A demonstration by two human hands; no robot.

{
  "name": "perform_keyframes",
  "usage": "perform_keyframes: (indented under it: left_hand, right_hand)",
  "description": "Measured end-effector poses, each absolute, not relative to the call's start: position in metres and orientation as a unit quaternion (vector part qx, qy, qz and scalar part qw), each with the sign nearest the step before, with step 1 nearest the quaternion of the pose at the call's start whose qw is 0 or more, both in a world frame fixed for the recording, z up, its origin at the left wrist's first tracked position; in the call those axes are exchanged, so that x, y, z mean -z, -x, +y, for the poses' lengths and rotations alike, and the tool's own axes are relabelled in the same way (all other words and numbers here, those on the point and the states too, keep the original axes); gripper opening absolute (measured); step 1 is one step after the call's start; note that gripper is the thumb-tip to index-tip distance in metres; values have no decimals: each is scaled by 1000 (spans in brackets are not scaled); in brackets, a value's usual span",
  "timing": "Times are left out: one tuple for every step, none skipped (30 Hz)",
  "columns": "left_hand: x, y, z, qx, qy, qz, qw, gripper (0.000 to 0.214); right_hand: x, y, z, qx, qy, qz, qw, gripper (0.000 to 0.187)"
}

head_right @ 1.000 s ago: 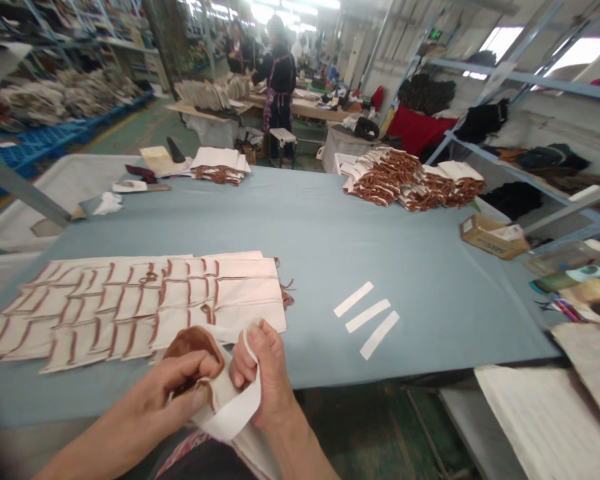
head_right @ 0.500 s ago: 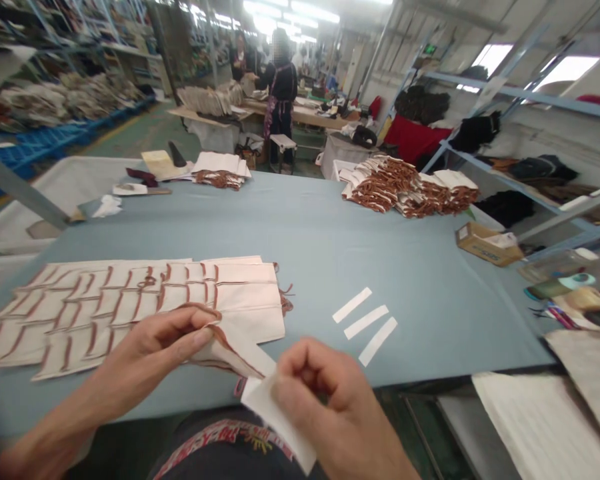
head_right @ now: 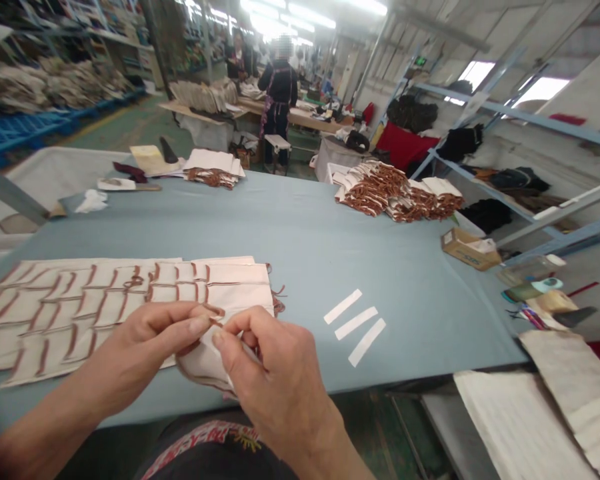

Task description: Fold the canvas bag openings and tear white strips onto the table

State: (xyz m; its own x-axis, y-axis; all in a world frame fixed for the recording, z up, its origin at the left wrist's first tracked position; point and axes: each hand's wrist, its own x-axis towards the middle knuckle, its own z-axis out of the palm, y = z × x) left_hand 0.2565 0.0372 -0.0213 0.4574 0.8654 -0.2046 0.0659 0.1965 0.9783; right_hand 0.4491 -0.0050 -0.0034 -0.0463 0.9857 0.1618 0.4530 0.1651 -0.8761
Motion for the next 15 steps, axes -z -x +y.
perform_keyframes:
  left_hand:
    - [23, -256, 37, -309, -547, 425, 651, 50]
    - [23, -256, 37, -312, -543, 431, 649, 50]
    - [24, -256, 36, -314, -541, 436, 647, 51]
    - [24, -257, 36, -313, -539, 437, 648, 51]
    - [23, -257, 36, -311, -537, 435, 653, 51]
    - [23, -257, 35, -308, -534, 433, 658, 51]
    - [22, -258, 35, -305, -530, 432, 663, 51]
    - [22, -259, 35, -303, -526, 432, 667, 51]
    - [23, -260, 34, -302, -523, 433, 669, 50]
    - [23, -260, 34, -301, -521, 435, 670, 49]
    - [24, -261, 34, -301, -519, 436, 671, 49]
    - [26, -262, 34, -301, -517, 437, 672, 48]
    - [28, -262, 35, -302, -516, 437, 672, 47]
    - [30, -263, 35, -303, -516, 437, 672, 46]
    - [31, -263, 35, -304, -517, 436, 671, 46]
  right_hand:
    - [4, -448, -5, -322, 560, -648, 404, 19]
    - [4, -448, -5, -318, 562, -650, 402, 18]
    - [5, -447, -4, -315, 563, -651, 401, 17]
    - [6, -447, -4, -311, 564, -652, 401, 17]
    - [7, -447, -4, -308, 565, -652, 401, 17]
    - [8, -447, -4, -307, 566, -652, 401, 17]
    - [9, -447, -4, -307, 567, -653, 399, 17]
    - [10, -447, -4, -306, 569, -652, 397, 17]
    - [11, -447, -5, -304, 572, -651, 396, 17]
    - [12, -447, -5, -302, 574, -649, 397, 16]
    - [12, -446, -6, -299, 577, -648, 398, 15]
    - [13, -446, -6, -297, 579, -646, 400, 15]
    - [14, -446, -7, -295, 579, -644, 403, 14]
    - [15, -445, -8, -294, 579, -644, 405, 15]
    - [16, -445, -8, -293, 579, -643, 407, 15]
